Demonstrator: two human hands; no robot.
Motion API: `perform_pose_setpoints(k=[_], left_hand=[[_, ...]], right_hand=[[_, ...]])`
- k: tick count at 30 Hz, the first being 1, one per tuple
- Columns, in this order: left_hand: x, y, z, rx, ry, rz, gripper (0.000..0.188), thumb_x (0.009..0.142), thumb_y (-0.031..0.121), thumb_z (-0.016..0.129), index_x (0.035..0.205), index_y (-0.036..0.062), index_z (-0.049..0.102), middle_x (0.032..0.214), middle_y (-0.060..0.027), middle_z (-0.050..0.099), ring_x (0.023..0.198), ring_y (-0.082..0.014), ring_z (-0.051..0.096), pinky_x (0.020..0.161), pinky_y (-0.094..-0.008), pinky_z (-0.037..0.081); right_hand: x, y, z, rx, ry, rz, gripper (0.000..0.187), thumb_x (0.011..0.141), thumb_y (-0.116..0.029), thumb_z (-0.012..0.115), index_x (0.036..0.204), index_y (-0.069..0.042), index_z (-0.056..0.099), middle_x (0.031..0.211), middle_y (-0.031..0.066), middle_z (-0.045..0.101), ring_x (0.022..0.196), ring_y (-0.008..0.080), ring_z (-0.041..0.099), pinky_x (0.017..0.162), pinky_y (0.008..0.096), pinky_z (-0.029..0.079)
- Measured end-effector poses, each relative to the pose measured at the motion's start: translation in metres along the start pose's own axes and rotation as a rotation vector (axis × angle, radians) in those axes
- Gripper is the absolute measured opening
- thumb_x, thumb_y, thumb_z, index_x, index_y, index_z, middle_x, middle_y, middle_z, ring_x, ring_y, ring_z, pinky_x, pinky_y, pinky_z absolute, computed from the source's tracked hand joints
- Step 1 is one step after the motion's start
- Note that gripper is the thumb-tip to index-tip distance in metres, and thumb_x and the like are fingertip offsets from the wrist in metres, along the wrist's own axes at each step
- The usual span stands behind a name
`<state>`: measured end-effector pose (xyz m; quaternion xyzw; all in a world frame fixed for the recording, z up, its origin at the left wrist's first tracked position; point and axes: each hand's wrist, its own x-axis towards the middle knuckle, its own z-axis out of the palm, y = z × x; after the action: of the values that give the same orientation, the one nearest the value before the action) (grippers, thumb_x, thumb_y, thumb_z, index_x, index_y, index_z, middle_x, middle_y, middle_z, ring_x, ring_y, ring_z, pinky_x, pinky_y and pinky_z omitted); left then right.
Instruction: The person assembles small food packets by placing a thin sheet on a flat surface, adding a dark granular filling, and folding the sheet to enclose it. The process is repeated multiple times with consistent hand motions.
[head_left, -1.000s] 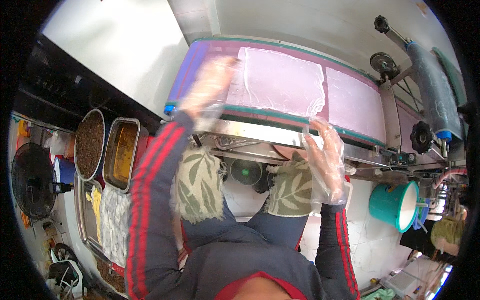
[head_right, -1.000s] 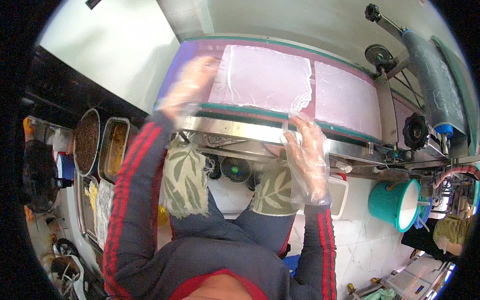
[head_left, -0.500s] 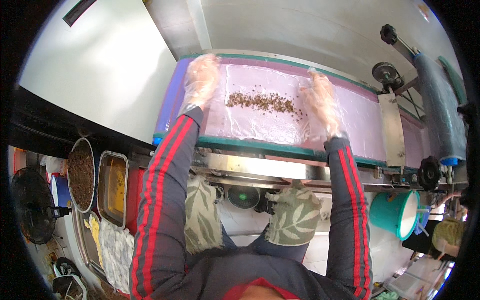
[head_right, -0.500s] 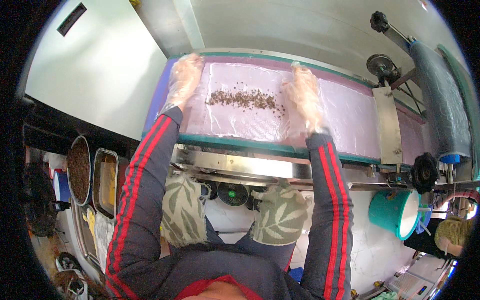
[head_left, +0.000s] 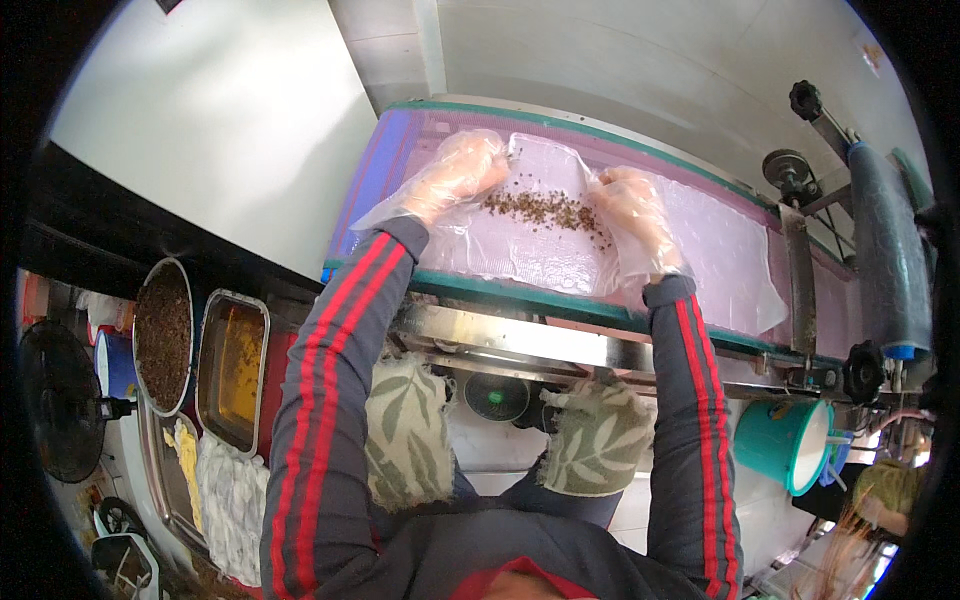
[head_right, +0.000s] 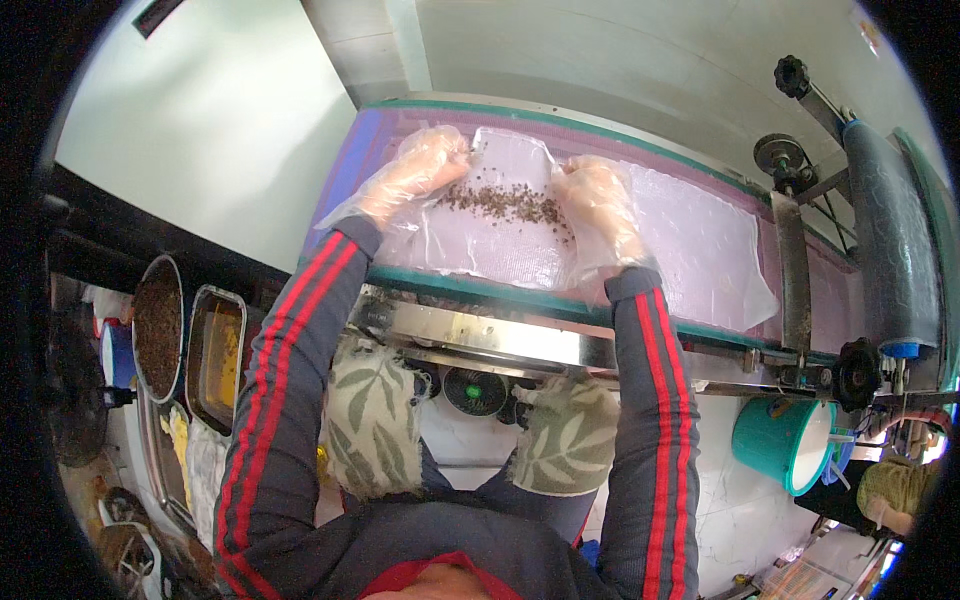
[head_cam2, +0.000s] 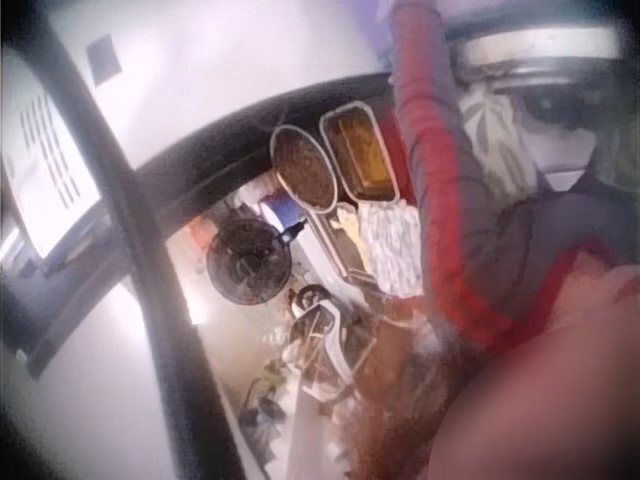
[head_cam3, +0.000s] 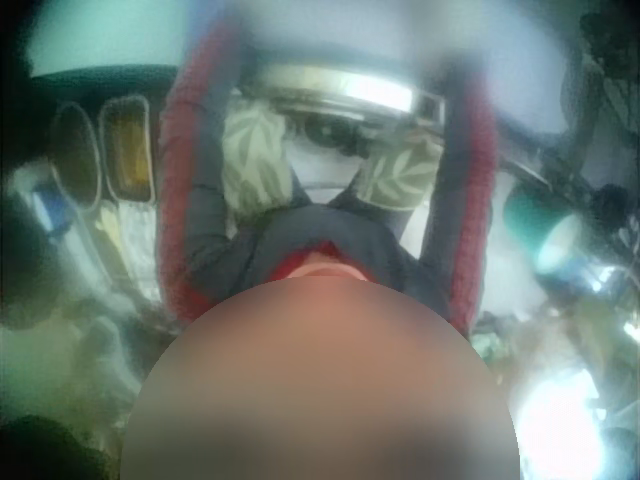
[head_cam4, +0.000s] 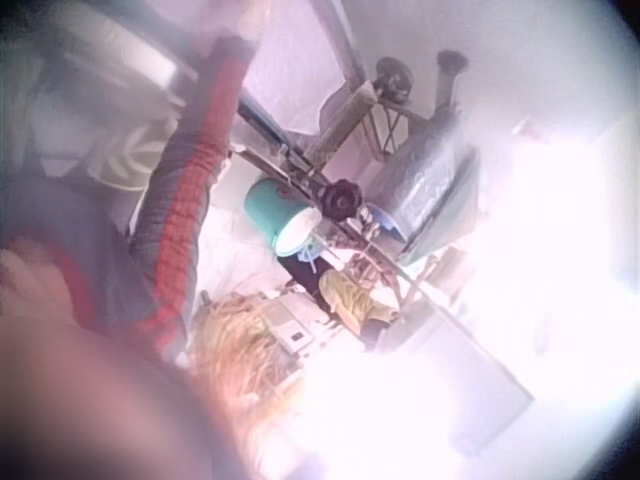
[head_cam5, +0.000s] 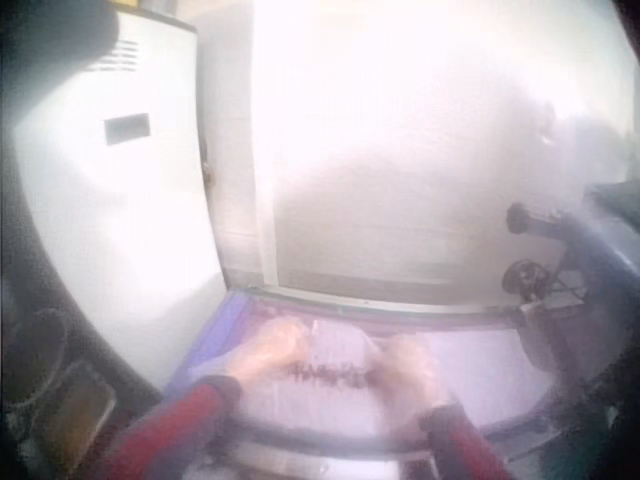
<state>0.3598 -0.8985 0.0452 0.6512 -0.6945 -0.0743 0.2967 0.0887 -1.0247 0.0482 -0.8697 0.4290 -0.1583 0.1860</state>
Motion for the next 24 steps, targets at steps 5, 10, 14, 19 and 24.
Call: perform_pose_setpoints(k=[5,10,14,19,24], left_hand=[[-0.031,0.012,-0.025,-0.503,-0.088,-0.200,0.035,0.091,0.036,0.073,0.085,0.0019,0.067,0.079,-0.0068,0.059,0.079,-0.0165,0.057,0.072,-0.0324,0.044],[-0.054,0.015,-0.015,0.163,0.059,0.071,0.033,0.088,0.033,0.074,0.099,0.0019,0.071,0.092,-0.0166,0.068,0.092,-0.0366,0.066,0.083,-0.0467,0.050],[-0.081,0.031,-0.015,0.027,-0.101,0.036,0.026,0.084,0.027,0.072,0.095,0.0039,0.072,0.088,-0.0188,0.066,0.089,-0.0399,0.064,0.078,-0.0489,0.048],[-0.091,0.054,-0.033,0.058,0.166,-0.063,0.025,0.089,0.026,0.067,0.093,0.0024,0.073,0.088,-0.0221,0.066,0.089,-0.0406,0.065,0.079,-0.0499,0.048],[-0.118,0.059,-0.029,0.151,-0.024,0.020,0.023,0.090,0.025,0.066,0.093,0.0035,0.073,0.094,-0.0195,0.069,0.092,-0.0416,0.065,0.083,-0.0510,0.050]], right_hand=[[-0.034,-0.013,-0.026,0.489,-0.087,0.094,0.033,0.095,-0.034,0.071,0.117,-0.009,0.071,0.099,0.0109,0.073,0.091,0.0248,0.070,0.082,0.0378,0.055],[-0.049,-0.043,0.002,0.009,0.140,-0.256,0.029,0.092,-0.027,0.071,0.110,-0.004,0.070,0.113,0.0151,0.069,0.102,0.0332,0.066,0.090,0.0452,0.053],[-0.072,-0.046,-0.010,0.119,-0.207,-0.214,0.029,0.091,-0.026,0.070,0.110,-0.004,0.072,0.115,0.0186,0.067,0.110,0.0354,0.063,0.097,0.0442,0.051],[-0.083,-0.068,-0.020,0.142,0.085,-0.426,0.024,0.085,-0.018,0.071,0.104,-0.003,0.075,0.095,0.0179,0.072,0.101,0.0370,0.066,0.090,0.0434,0.053],[-0.097,-0.063,-0.004,-0.179,-0.181,-0.399,0.018,0.091,-0.017,0.070,0.105,-0.007,0.075,0.094,0.0133,0.071,0.094,0.0334,0.066,0.085,0.0429,0.053]])
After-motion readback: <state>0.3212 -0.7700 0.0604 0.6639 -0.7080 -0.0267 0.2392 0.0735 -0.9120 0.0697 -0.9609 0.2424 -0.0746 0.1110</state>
